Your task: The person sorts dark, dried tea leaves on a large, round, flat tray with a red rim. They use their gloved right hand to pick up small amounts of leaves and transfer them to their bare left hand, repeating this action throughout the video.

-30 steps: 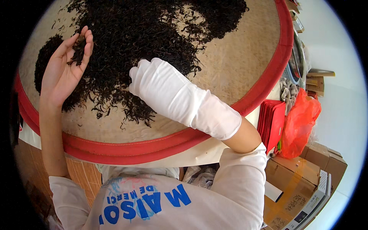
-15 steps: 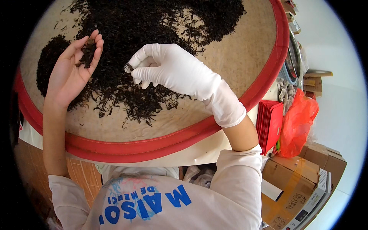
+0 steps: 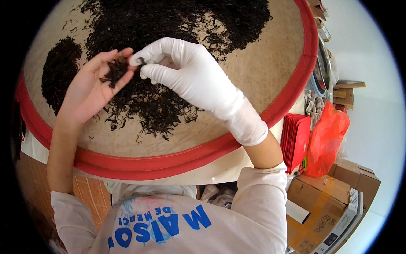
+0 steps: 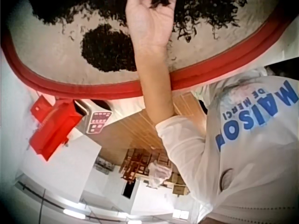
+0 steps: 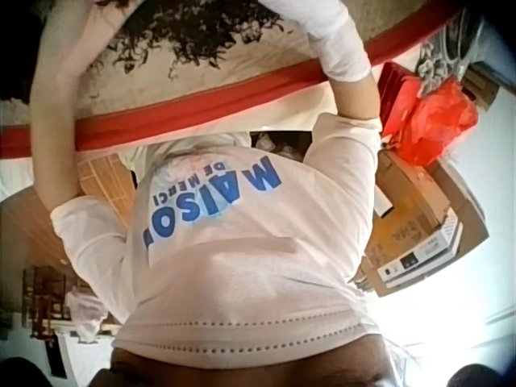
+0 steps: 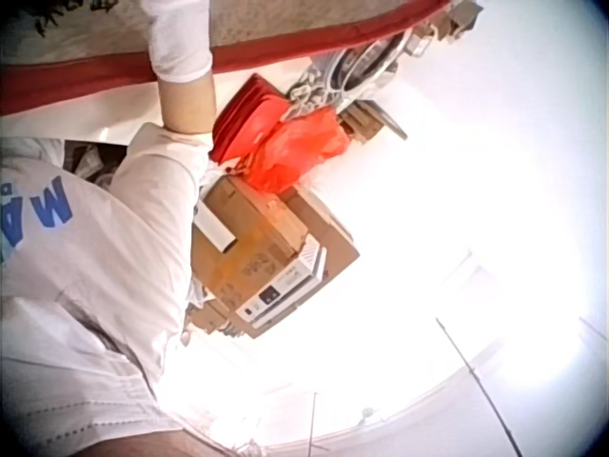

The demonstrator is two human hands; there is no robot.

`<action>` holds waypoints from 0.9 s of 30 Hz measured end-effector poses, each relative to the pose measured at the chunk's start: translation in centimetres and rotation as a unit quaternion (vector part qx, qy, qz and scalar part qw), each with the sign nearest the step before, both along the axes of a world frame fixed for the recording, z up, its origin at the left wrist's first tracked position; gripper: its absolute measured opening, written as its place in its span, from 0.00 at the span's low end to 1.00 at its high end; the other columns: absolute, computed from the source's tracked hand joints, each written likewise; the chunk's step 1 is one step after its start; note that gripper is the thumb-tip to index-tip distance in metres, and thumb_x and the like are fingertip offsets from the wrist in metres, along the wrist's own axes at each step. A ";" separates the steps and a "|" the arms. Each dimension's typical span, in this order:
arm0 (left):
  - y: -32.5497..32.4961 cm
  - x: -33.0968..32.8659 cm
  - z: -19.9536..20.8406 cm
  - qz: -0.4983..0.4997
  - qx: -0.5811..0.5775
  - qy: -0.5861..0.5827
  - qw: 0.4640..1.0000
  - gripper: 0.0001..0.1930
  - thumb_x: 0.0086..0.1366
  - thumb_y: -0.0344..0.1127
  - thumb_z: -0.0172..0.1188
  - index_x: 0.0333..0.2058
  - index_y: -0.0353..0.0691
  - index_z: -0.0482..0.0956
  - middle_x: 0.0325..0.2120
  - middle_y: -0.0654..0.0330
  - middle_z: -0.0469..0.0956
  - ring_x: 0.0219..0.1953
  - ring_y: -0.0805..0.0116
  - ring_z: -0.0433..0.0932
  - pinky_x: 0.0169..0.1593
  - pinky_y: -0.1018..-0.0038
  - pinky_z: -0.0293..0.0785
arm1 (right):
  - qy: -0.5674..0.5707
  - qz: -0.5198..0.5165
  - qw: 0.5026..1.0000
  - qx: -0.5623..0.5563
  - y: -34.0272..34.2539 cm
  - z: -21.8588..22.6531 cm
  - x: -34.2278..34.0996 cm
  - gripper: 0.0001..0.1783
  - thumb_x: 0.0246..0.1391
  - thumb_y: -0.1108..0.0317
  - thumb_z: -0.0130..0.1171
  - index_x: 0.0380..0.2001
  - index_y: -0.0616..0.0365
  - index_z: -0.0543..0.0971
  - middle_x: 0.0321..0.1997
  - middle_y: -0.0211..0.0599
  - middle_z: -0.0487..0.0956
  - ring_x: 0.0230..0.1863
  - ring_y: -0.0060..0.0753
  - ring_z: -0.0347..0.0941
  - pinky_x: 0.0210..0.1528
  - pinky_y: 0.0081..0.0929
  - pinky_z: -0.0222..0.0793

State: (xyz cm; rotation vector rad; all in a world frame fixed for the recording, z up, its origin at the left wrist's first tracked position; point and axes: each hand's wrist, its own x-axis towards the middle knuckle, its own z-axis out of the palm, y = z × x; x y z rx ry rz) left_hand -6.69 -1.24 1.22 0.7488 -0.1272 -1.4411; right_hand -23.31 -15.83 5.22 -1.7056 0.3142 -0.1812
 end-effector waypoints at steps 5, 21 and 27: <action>0.0 -1.9 -0.2 -0.039 0.023 -0.030 0.999 0.16 0.71 0.36 0.44 0.49 0.32 0.71 0.46 0.57 0.74 0.47 0.71 0.74 0.55 0.71 0.75 | -0.152 -0.023 0.907 -0.393 0.9 -0.7 1.0 0.15 0.42 0.76 0.64 0.36 0.52 0.80 0.31 0.33 0.76 0.31 0.32 0.76 0.32 0.24 0.72; 0.4 2.2 0.4 0.083 -0.026 0.000 0.996 0.18 0.70 0.32 0.46 0.55 0.28 0.66 0.49 0.54 0.71 0.51 0.67 0.73 0.57 0.75 0.73 | -0.084 -0.016 0.883 -0.461 -2.8 0.3 -1.1 0.11 0.52 0.72 0.55 0.39 0.54 0.81 0.37 0.40 0.80 0.35 0.43 0.77 0.40 0.32 0.74; 0.3 2.3 0.9 0.124 -0.027 0.003 0.992 0.19 0.70 0.30 0.44 0.56 0.25 0.63 0.51 0.51 0.70 0.53 0.63 0.72 0.59 0.73 0.71 | 0.096 -0.040 0.836 -0.539 -6.9 -0.4 -2.7 0.22 0.49 0.59 0.63 0.46 0.58 0.78 0.40 0.48 0.79 0.43 0.47 0.76 0.48 0.36 0.71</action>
